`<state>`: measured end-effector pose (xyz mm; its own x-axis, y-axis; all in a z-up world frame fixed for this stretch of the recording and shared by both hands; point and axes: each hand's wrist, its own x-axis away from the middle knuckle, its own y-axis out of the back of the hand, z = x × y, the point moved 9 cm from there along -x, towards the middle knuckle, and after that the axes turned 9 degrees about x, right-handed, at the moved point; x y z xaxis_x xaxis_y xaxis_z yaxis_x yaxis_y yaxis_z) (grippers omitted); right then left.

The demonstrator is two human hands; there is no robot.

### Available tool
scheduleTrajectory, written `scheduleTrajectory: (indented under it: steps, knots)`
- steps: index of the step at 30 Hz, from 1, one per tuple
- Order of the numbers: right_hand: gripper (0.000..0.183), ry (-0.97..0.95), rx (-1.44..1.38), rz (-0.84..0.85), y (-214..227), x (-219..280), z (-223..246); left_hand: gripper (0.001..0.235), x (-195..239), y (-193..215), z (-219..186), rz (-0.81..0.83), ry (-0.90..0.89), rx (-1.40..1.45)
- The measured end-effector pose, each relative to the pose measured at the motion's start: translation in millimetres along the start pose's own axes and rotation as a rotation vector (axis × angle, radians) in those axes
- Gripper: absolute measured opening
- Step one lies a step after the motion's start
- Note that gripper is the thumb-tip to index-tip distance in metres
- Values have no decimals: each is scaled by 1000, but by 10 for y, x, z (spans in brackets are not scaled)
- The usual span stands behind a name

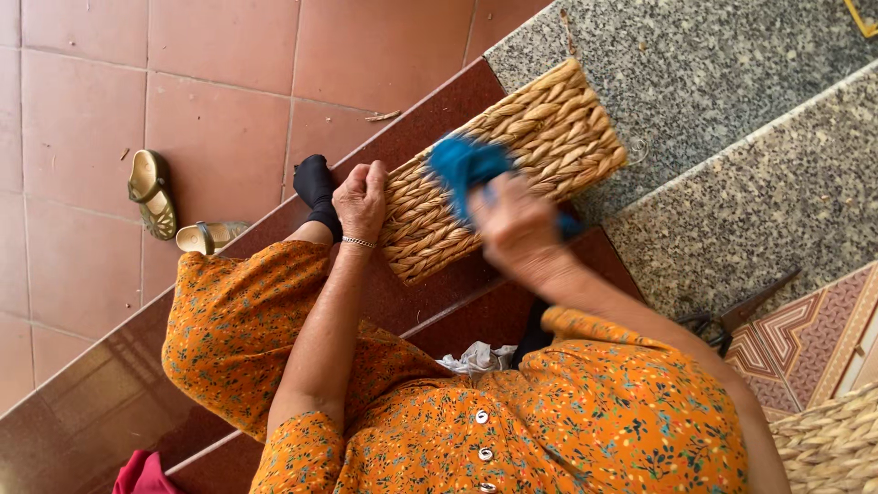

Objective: The person wipes a woven basket with a blue cloth, rotating it to clean all sides. They briefly use scissors to trim a loose strand, then continue wiping the basket's exterior and interior surfaces.

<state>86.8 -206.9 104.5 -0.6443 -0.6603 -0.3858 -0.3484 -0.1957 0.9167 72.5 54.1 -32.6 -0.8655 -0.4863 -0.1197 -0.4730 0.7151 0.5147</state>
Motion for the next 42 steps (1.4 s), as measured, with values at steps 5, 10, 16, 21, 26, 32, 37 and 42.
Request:
scheduleTrajectory:
  steps: [5,10,16,21,26,32,37,42]
  knots:
    - [22,211,-370,-149,207,111,653,28,-21,7,59,11,38,115]
    - [15,-101,-115,17,-77,292,-413,32,-50,-44,83,46,26,-21]
    - [26,-636,-347,50,-474,925,-2025,37,-174,-138,109,177,89,-210]
    - [24,-1097,-1051,195,-1225,1474,-2302,46,-251,-615,-491,314,-203,-242]
    - [29,-1122,-1343,120,-1275,1420,-2259,53,-312,-1153,-823,492,123,-161]
    - [26,-1004,-1453,80,-675,1236,-2127,49,-219,-887,-759,485,472,96]
    - [35,-673,-1395,56,501,634,-1830,37,-178,-725,-394,374,352,852]
    - [45,-152,-701,123,1061,-122,-1015,35,-93,-914,-51,397,534,1038]
